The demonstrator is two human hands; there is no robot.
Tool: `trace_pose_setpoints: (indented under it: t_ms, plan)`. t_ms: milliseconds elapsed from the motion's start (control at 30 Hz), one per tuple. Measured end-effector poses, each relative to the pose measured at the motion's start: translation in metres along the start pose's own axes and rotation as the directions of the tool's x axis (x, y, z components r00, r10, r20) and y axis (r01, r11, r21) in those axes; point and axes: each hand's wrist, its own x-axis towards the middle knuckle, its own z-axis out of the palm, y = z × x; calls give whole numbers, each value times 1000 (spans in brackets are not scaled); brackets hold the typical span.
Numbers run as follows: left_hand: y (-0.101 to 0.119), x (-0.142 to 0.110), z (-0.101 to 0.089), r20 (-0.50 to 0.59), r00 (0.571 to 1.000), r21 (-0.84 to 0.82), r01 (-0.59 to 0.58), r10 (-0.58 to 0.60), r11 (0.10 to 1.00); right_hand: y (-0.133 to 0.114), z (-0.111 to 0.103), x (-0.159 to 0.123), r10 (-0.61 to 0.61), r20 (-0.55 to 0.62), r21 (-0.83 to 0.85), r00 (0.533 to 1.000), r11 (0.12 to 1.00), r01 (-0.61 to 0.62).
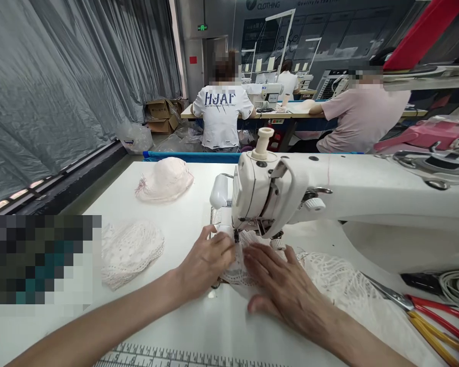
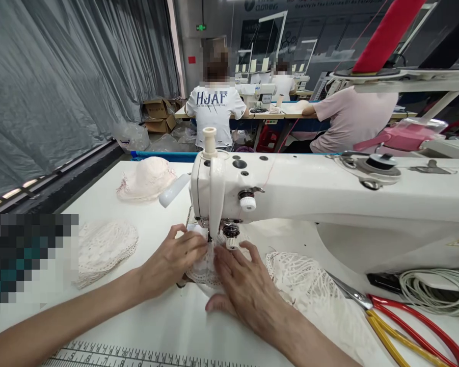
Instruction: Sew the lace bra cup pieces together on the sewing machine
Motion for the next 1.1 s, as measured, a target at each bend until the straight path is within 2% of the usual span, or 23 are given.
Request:
trace_pose_setpoints:
  t_ms: [133, 300, 400, 500, 633, 800, 933, 1100]
  plan:
    - [21, -18, -1, -30, 999, -97, -27, 24, 995, -16, -3, -5, 18, 10, 148, 1000, 989, -19]
    - [27, -19, 5, -122, 992, -81, 24, -34, 996, -14, 6, -3, 39, 9, 157, 999, 987, -39]
    - [26, -14, 6, -214, 971, -137, 73, -101, 988, -8, 8, -1, 32, -68, 135, 997, 991, -22]
    - [25, -11, 7, -258, 961, -123, 71, -101, 990, -3, 8, 0, 37, -183, 136, 982, 991, -12]
    - [23, -7, 9, -253, 963, 23, 102, -93, 994, 0, 7, 1, 63, -247, 113, 967, 993, -36]
    - [25, 2, 8, -256, 966, 131, 78, -42, 988, 2, 7, -1, 69, -267, 119, 961, 992, -38]
    - [31, 4, 14, -247, 961, 49, 140, -124, 989, 5, 4, -6, 26, -224, 202, 974, 979, 21]
    - [35, -7, 14, -158, 969, -29, 186, -188, 982, 6, -3, -8, -54, -139, 231, 989, 969, 86]
